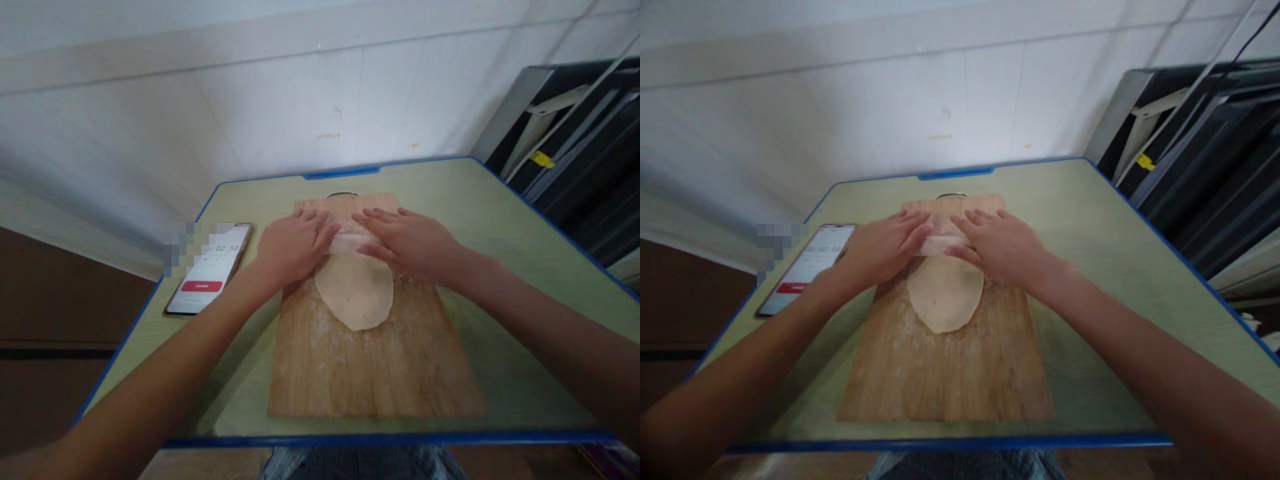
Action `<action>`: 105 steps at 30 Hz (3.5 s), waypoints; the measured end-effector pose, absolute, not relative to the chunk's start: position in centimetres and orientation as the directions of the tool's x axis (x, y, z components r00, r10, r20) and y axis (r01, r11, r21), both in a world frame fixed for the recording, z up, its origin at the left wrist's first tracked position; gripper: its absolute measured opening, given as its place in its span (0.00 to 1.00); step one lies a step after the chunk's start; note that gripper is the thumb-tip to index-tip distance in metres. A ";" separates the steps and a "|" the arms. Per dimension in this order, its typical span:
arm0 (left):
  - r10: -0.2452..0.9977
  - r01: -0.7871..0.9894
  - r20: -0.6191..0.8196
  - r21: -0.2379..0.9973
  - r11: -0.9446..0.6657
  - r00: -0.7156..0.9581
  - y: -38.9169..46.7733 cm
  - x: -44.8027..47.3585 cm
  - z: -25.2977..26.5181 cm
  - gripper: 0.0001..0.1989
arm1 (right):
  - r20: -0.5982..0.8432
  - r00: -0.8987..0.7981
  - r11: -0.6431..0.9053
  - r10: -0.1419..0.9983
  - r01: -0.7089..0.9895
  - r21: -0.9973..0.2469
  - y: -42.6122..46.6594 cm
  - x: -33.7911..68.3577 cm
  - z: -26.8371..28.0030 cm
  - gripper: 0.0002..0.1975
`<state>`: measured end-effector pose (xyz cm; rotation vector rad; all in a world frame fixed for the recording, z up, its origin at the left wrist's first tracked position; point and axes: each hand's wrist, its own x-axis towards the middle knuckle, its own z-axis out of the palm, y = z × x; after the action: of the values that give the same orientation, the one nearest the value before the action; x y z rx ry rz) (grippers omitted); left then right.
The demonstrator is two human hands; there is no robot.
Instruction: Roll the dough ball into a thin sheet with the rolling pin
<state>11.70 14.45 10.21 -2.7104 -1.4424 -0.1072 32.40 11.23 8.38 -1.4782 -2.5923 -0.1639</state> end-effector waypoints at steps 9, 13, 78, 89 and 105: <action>0.823 0.827 0.083 -0.056 -0.560 0.563 14.9 11.5 10.1 0.26 | 0.149 -0.473 0.478 0.868 0.878 -0.001 12.2 32.2 8.8 0.32; 0.817 0.819 0.057 -0.065 -0.571 0.574 18.2 12.5 10.5 0.28 | 0.115 -0.431 0.436 0.895 0.900 -0.019 14.9 32.1 9.5 0.30; 0.865 0.870 0.090 -0.044 -0.491 0.493 19.0 12.3 9.0 0.27 | 0.223 -0.359 0.368 0.906 0.930 0.001 14.6 31.9 8.5 0.26; 0.802 0.823 0.184 -0.096 -0.560 0.568 10.1 10.0 9.7 0.28 | 0.416 -0.472 0.445 0.777 0.880 0.165 6.1 31.7 6.9 0.31; 0.843 0.845 0.071 -0.072 -0.529 0.534 18.9 11.9 9.2 0.27 | 0.214 -0.475 0.488 0.854 0.873 -0.008 15.7 33.5 7.9 0.29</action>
<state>11.90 18.90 9.17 -2.6646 -1.4709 -0.0416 33.54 15.75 7.92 -1.4932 -2.5421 -0.1511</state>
